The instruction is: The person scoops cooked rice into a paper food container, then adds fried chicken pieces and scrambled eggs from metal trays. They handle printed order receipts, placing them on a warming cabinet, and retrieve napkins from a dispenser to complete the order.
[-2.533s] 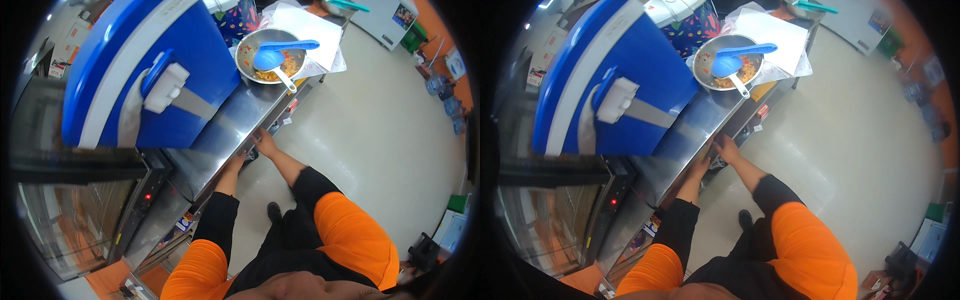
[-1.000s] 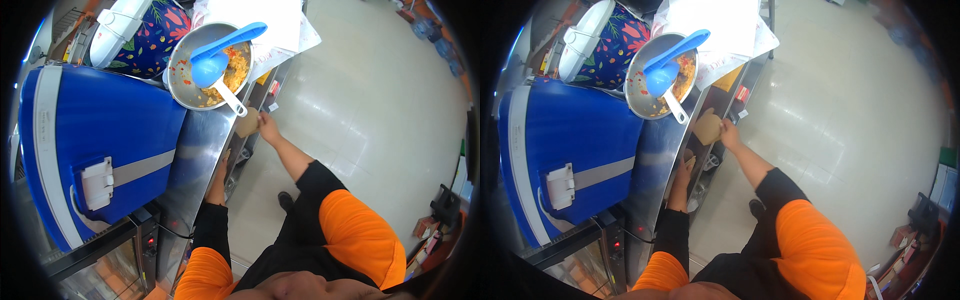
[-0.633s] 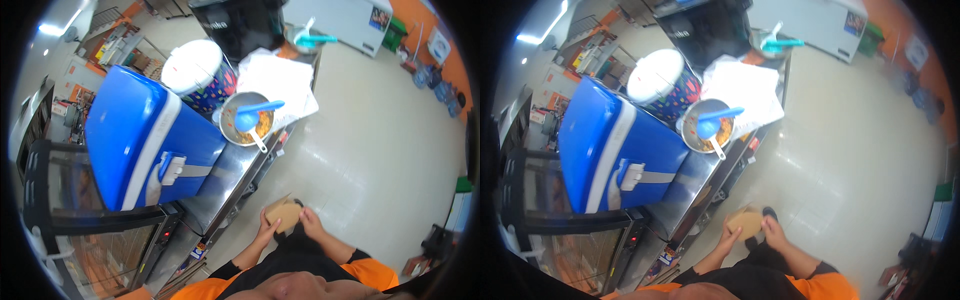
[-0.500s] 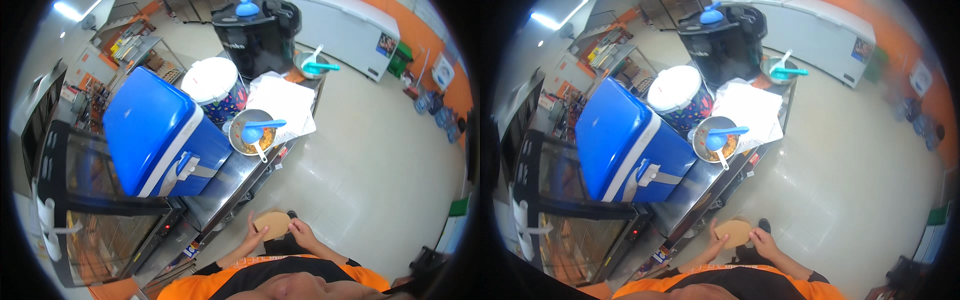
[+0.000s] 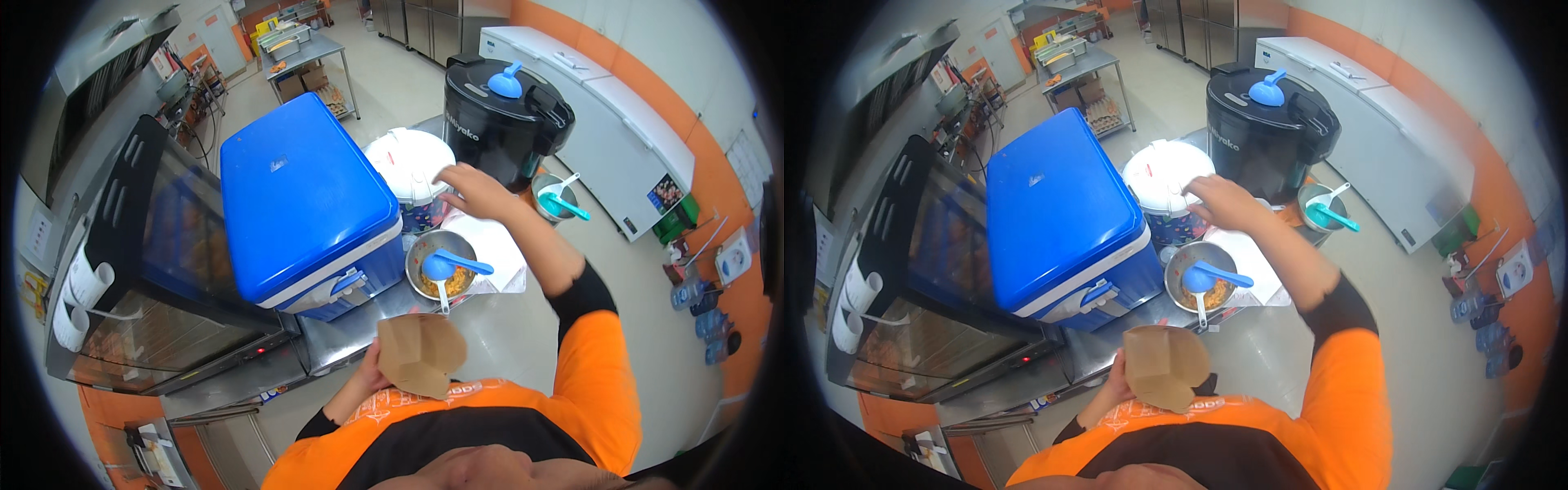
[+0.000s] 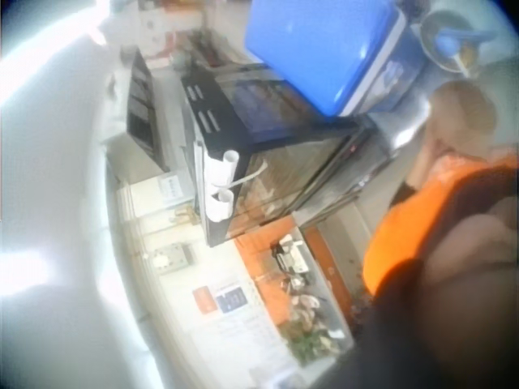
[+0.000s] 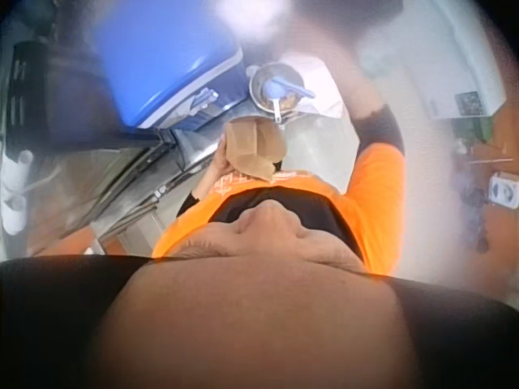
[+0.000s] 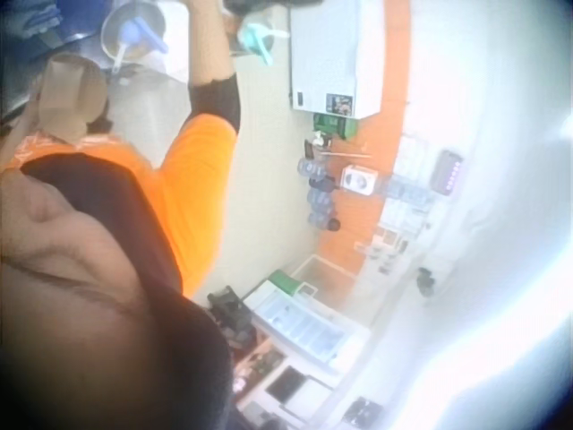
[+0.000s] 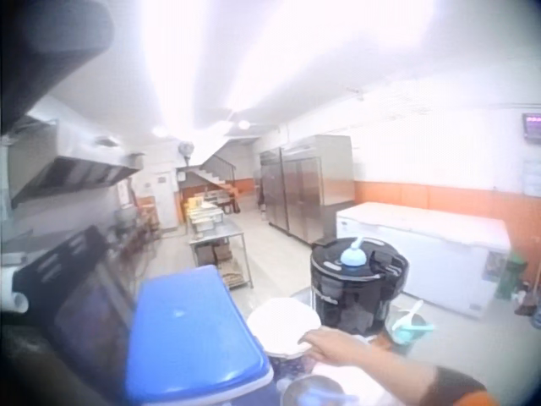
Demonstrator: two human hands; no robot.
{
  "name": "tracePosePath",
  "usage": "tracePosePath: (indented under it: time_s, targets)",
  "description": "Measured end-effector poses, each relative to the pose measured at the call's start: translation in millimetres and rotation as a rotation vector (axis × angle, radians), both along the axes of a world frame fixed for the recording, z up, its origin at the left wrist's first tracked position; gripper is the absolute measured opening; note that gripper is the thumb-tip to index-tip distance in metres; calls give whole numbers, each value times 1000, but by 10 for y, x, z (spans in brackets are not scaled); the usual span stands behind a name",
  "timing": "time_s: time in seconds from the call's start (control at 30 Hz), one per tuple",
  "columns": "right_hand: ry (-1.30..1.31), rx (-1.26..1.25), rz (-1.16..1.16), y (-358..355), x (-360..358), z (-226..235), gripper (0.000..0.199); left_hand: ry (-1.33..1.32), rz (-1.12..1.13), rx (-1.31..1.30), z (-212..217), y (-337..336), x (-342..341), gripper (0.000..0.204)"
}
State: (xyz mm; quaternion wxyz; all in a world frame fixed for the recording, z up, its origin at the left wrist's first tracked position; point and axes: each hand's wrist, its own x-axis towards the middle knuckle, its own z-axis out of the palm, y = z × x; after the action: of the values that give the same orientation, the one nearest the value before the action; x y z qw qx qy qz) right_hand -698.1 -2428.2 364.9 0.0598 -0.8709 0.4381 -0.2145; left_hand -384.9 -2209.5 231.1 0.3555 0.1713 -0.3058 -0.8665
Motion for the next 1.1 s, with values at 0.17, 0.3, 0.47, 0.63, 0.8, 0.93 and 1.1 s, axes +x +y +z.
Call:
tracePosePath:
  time_s: [0.17,0.3,0.47,0.63,0.8,0.93,1.1]
  targets:
    - [549,189,167,-1374,459,-27,44,165,-58,19,94,-722,-589,98]
    - [849,333,288,-1857,685,-56,45,227,-96,206,-241,-1009,-706,88]
    - [927,421,608,-2336,777,-94,45,445,6,530,-449,-1155,-1082,87]
    - [649,844,273,-3019,803,690,71,609,115,640,-335,-1258,-1496,91]
    - [-82,1078,244,-4011,553,1152,85,799,288,616,-479,-1214,-1725,90]
    - [-223,1016,266,-4472,330,1226,90,756,471,559,-455,-1266,-1883,79]
    - [-197,823,141,-4255,47,1420,85,466,636,589,-550,-1309,-1861,69]
